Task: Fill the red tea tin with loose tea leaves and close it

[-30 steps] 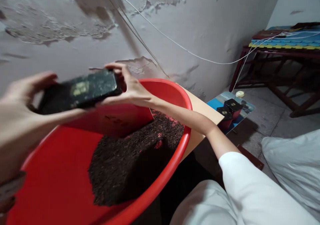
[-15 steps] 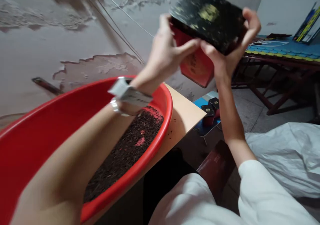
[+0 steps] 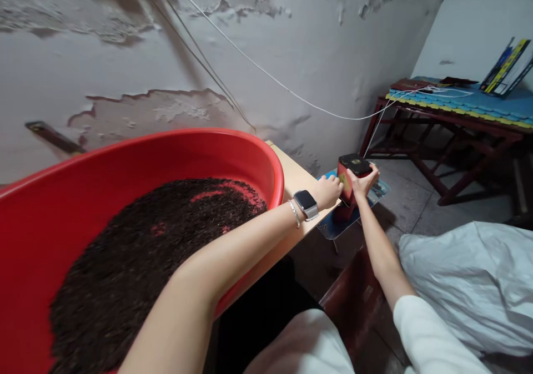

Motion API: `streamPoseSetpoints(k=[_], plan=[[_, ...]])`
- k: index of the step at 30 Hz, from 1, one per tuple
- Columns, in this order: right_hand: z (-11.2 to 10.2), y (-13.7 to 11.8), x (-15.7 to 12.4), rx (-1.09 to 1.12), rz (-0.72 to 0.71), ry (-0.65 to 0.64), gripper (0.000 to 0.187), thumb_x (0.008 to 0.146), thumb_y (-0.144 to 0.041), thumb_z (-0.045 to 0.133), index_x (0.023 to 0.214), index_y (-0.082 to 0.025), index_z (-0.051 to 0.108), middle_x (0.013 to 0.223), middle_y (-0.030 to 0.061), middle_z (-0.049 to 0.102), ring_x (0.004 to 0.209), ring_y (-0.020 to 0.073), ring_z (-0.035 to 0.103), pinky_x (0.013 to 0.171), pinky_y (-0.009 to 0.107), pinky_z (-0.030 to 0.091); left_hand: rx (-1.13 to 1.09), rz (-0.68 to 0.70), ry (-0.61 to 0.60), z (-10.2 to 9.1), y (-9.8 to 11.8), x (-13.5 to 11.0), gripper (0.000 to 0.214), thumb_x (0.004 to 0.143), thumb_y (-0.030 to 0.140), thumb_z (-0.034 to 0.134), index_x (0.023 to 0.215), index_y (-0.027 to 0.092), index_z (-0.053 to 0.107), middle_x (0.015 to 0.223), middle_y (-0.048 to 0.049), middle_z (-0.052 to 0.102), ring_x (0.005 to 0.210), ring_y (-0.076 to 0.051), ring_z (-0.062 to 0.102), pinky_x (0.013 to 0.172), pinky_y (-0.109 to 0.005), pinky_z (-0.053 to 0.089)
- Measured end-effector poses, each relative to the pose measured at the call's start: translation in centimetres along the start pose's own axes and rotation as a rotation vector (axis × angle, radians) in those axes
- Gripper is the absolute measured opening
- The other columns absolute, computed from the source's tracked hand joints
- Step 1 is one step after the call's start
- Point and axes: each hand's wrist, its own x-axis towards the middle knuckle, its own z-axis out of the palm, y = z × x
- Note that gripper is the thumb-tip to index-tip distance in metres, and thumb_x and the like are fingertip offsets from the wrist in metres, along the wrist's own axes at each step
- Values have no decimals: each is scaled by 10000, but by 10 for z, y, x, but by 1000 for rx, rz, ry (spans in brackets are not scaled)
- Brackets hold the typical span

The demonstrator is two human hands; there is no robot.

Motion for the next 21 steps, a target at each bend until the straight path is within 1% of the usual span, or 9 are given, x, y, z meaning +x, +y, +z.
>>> streamPoseSetpoints(k=[3,6,9,12,14,17,21], plan=[[10,15,-18,-85,-9,-41,678,683,-524,595,1164,-121,338,1154,178,443,1106,262,431,937,411,355,25,33,-23,17,-7,2,250,844,75,403,942,94,632,992,-175,637,972,-295,578,799,-421,428],[17,22,-25,-132,-45,-40,689,719,-543,554,1195,-106,316,1169,202,431,1133,271,420,943,442,348,20,32,-15,28,-10,7,228,821,62,436,892,102,648,947,-168,657,929,-299,601,767,-417,428],[23,22,-27,-166,-59,-30,718,733,-557,535,1222,-88,297,1188,227,412,1160,290,398,949,467,338,25,65,-26,38,-8,9,216,821,76,451,879,125,653,919,-146,676,886,-280,622,730,-400,434],[28,15,-29,-197,-29,-30,753,728,-569,533,1243,-77,290,1211,249,387,1193,316,358,960,493,318,52,107,-52,45,-1,8,231,844,106,434,910,114,655,916,-149,684,848,-272,635,700,-393,443],[30,9,-30,-205,17,-33,767,723,-568,537,1255,-78,282,1227,257,371,1205,326,340,965,501,306,76,124,-55,47,5,6,248,856,118,420,934,98,654,924,-152,685,841,-270,636,696,-391,445],[29,7,-29,-171,48,-44,798,715,-545,560,1277,-69,253,1255,261,344,1219,321,318,973,475,307,100,131,-43,42,13,2,243,857,120,432,945,90,656,936,-155,684,856,-263,630,712,-389,441],[28,17,-24,-111,-10,-64,817,664,-529,626,1252,-76,287,1230,227,370,1189,306,337,996,441,292,104,128,-26,26,24,-5,233,871,122,435,932,88,657,964,-158,679,896,-250,620,747,-384,422]])
